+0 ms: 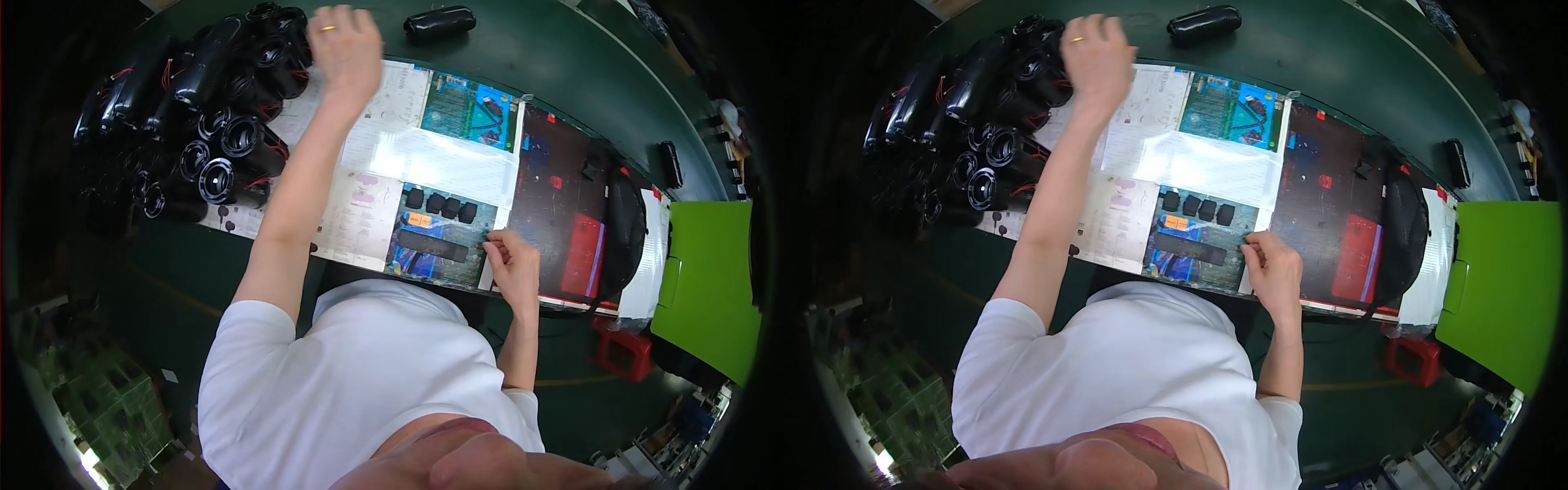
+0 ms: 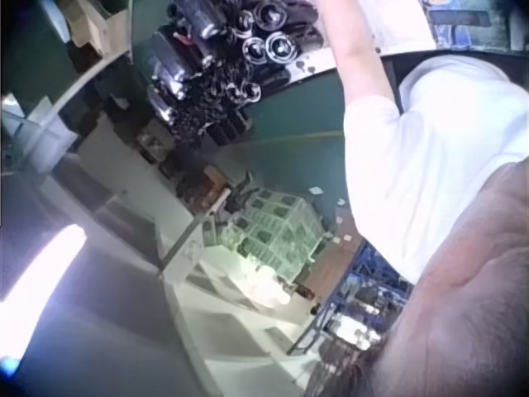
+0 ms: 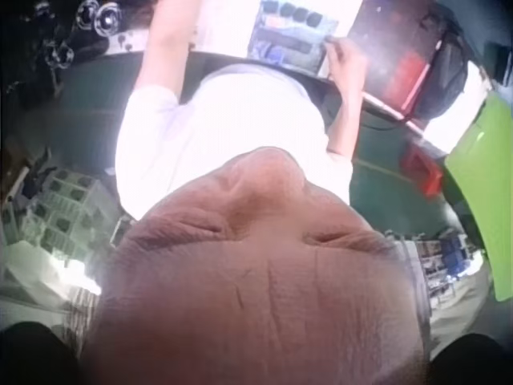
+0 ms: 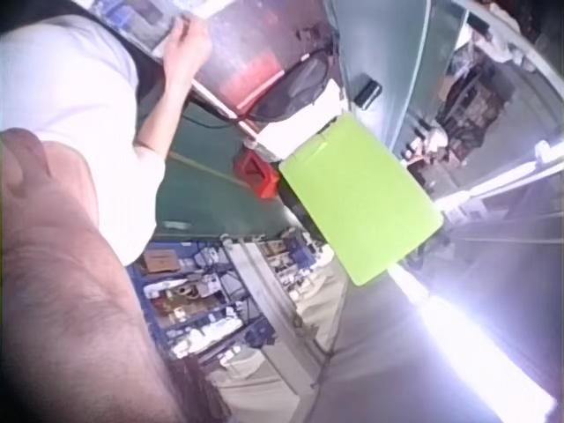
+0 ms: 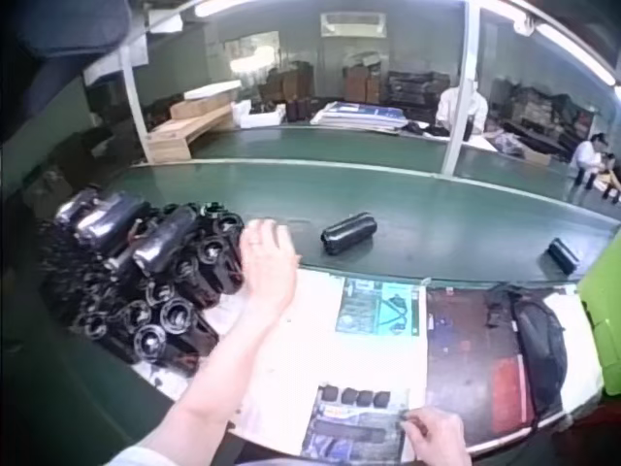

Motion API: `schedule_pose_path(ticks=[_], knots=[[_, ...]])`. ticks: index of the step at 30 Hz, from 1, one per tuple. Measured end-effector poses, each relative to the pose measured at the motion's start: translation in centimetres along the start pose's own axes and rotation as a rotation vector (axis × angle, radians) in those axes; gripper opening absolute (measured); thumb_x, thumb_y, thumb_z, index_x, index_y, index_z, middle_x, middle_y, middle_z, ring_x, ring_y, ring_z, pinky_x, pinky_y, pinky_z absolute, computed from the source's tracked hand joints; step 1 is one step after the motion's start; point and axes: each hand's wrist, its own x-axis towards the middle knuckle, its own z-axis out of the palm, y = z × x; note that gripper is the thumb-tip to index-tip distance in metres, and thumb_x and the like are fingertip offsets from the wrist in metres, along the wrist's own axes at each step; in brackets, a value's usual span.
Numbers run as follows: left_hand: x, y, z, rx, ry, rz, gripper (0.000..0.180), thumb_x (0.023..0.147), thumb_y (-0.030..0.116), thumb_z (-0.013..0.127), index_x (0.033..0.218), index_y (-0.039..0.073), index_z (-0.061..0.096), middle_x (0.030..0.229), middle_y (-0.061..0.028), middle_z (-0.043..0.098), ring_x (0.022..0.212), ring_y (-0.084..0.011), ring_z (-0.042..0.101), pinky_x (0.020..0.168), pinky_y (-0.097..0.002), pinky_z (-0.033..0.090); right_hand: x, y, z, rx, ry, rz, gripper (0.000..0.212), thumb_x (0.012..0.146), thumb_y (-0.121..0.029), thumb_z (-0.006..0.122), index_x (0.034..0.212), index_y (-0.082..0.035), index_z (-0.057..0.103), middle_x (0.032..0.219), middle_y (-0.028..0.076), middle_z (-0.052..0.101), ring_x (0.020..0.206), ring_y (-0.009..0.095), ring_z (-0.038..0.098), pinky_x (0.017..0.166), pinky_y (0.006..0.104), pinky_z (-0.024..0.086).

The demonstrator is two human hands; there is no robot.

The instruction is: The person is assembling electronic components by applying labels and managing wires within black plastic housings at a workbench.

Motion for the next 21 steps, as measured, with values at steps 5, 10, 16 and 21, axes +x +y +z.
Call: schedule_pose_path(ticks=[5, 10, 16, 21], knots=[[-2.2, -4.1, -1.1, 0.09, -0.001, -0.19, 0.026, 0.085, 0.011, 0.074, 0.107, -0.002, 0.067, 0.112, -0.0252, 0.065, 0.111, -0.0425, 0.058, 0.094, -0.0539, 0.047, 1.8, -1.5, 1.1, -0.099, 0.033, -0.164, 0.011, 0.095, -0.011, 0.078, 0.102, -0.004, 0.074, 0.09, 0.013, 0.074, 0.077, 0.032, 0.075, 0.067, 0.0422, 0.057], [-2.9, -5.0, -2.8, 0.011, -0.029, -0.152, 0.036, 0.088, 0.014, 0.075, 0.123, 0.011, 0.069, 0.104, -0.0094, 0.076, 0.107, -0.0356, 0.068, 0.096, -0.0515, 0.048, 2.5, -4.4, 1.6, -0.097, 0.08, -0.292, 0.015, 0.093, -0.001, 0.078, 0.107, -0.001, 0.074, 0.089, 0.014, 0.074, 0.076, 0.025, 0.075, 0.068, 0.035, 0.057], [-8.5, -0.4, -13.5, -1.02, -0.371, -0.417, 0.04, 0.09, 0.007, 0.082, 0.126, 0.005, 0.065, 0.091, -0.0001, 0.062, 0.08, -0.0094, 0.059, 0.074, -0.0256, 0.049, 2.2, -5.0, 1.0, -0.003, 0.23, -0.313, 0.049, 0.084, -0.008, 0.088, 0.129, -0.002, 0.068, 0.124, 0.016, 0.071, 0.103, 0.034, 0.074, 0.085, 0.0434, 0.061], [-18.0, 2.7, -15.7, -1.763, -0.911, -0.645, 0.037, 0.096, 0.0, 0.077, 0.126, 0.006, 0.056, 0.099, 0.0018, 0.059, 0.091, -0.0051, 0.055, 0.081, -0.0224, 0.045, 1.9, -5.1, 0.4, -0.129, 0.034, -0.452, 0.084, 0.073, -0.02, 0.096, 0.147, -0.004, 0.059, 0.145, 0.018, 0.064, 0.131, 0.042, 0.062, 0.11, 0.049, 0.051]])
